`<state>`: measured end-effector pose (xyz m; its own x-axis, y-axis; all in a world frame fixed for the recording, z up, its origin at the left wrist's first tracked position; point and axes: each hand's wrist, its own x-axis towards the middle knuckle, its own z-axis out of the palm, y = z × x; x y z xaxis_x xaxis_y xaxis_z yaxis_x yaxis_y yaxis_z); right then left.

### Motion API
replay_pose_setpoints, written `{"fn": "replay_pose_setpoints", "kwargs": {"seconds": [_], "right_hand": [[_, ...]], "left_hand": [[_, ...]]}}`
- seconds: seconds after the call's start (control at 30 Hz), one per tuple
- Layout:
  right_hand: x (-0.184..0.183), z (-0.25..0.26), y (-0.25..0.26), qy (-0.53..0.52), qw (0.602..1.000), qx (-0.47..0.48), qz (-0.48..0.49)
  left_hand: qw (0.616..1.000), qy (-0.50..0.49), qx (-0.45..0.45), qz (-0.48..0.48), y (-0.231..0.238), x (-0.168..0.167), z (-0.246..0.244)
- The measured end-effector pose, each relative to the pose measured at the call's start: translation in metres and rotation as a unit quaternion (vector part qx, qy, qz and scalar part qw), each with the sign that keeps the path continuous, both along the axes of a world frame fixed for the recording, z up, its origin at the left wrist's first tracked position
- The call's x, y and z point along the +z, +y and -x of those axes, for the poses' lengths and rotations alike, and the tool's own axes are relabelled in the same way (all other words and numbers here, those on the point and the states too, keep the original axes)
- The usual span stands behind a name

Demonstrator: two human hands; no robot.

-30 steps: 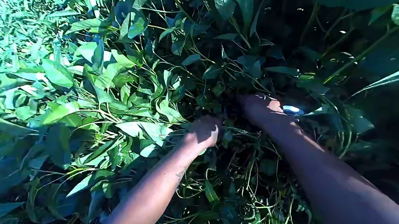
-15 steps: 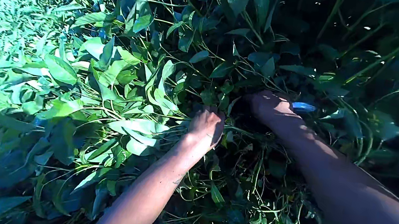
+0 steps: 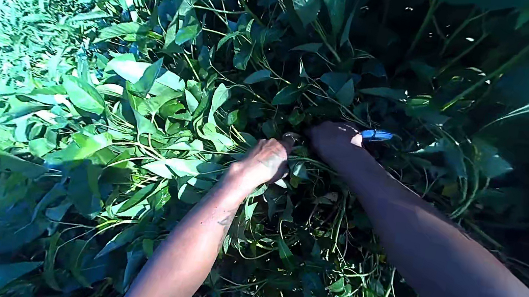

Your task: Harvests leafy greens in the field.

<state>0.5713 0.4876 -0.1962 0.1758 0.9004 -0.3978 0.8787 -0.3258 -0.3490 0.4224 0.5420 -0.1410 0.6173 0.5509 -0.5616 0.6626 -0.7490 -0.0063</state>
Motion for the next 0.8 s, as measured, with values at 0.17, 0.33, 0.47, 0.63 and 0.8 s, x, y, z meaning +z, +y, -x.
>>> {"fn": "replay_pose_setpoints", "kwargs": {"seconds": [0.17, 0.33, 0.47, 0.63, 0.8], "right_hand": [[-0.003, -0.038, -0.011, 0.027, 0.999, 0.018, -0.044], [-0.007, -0.054, -0.02, 0.043, 0.997, 0.039, -0.054], [-0.012, -0.053, -0.023, 0.073, 0.995, 0.057, -0.04], [-0.008, -0.043, -0.024, 0.092, 0.994, 0.056, -0.028], [-0.002, -0.019, -0.018, 0.075, 0.992, 0.098, -0.036]], "left_hand": [[0.993, -0.094, 0.077, -0.004, 0.012, 0.058, 0.025], [0.999, -0.018, 0.035, -0.009, -0.011, 0.084, 0.023], [0.993, 0.092, -0.023, 0.066, -0.063, 0.046, 0.018], [0.98, 0.169, 0.023, 0.102, -0.103, 0.0, 0.025], [0.988, 0.146, 0.037, 0.047, -0.109, 0.011, 0.029]]}}
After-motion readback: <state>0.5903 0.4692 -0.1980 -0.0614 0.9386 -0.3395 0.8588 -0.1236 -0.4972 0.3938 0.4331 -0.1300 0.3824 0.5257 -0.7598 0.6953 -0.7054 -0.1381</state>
